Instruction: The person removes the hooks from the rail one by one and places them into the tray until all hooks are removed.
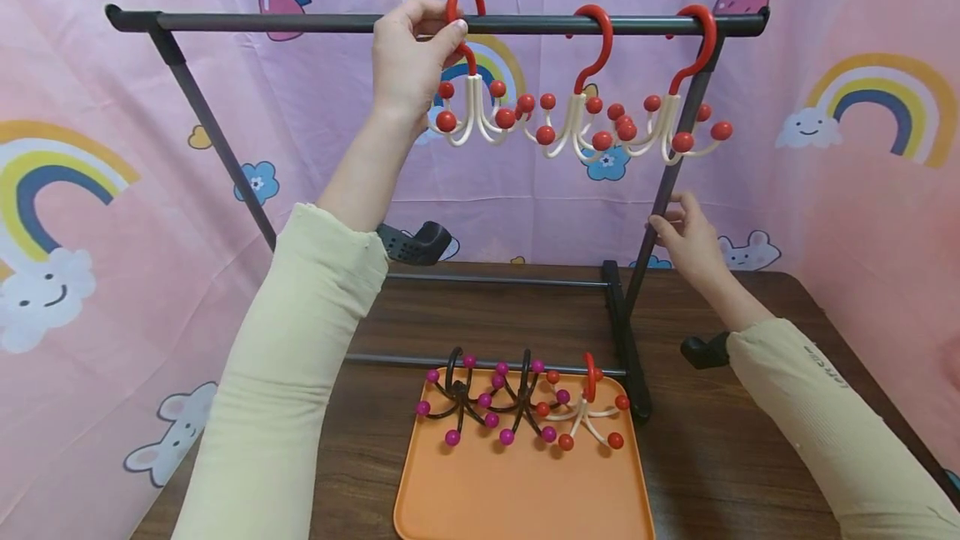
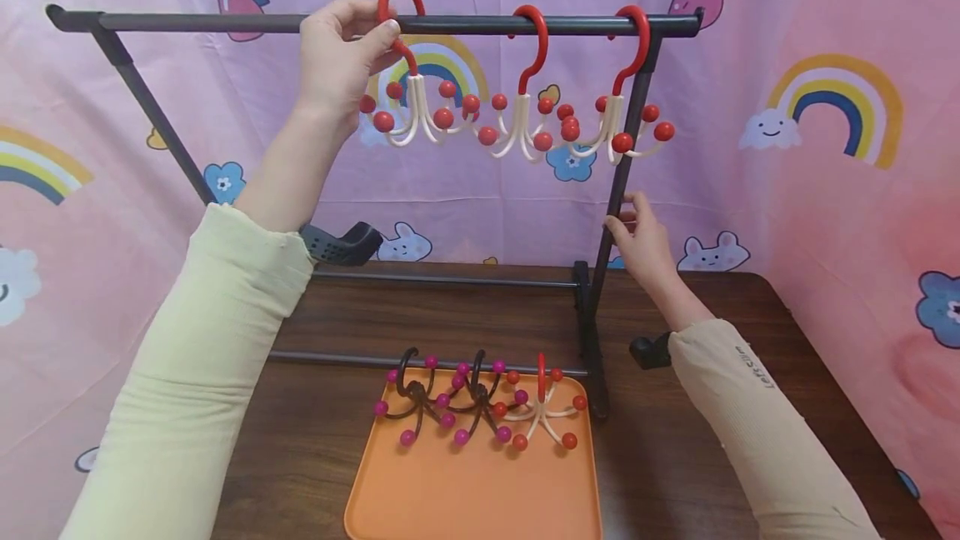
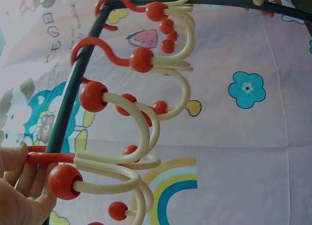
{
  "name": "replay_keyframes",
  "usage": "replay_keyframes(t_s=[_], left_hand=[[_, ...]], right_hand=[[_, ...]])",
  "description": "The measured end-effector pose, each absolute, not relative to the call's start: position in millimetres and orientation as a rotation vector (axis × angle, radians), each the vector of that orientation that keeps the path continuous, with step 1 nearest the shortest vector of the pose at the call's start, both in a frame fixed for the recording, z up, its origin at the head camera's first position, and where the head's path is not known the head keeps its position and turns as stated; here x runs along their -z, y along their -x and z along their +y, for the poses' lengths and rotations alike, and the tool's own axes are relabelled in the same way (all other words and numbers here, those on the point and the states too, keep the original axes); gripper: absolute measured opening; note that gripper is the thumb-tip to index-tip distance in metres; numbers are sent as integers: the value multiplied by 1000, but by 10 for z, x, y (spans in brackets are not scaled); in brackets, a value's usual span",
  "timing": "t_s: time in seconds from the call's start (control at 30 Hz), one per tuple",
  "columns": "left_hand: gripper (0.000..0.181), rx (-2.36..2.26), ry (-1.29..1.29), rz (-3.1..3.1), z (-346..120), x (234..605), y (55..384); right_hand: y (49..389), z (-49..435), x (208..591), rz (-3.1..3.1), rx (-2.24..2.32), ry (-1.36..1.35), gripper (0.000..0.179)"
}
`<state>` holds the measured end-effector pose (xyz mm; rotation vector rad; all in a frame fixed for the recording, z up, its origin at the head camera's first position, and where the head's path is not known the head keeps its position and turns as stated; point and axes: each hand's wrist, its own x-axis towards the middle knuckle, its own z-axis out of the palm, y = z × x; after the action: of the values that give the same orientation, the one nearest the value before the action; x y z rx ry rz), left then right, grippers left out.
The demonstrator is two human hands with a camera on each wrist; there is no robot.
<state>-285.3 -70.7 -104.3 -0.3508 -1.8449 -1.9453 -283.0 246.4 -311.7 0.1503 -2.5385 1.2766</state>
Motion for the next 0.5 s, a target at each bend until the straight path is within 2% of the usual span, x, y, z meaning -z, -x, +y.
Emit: replay_keyframes(t_s=[0.5], left_hand=[[22,1941,434,-1794,-1001,1269,2510]], right_hand=[[2821,2478,3128,-2558,-1273,-144,42]])
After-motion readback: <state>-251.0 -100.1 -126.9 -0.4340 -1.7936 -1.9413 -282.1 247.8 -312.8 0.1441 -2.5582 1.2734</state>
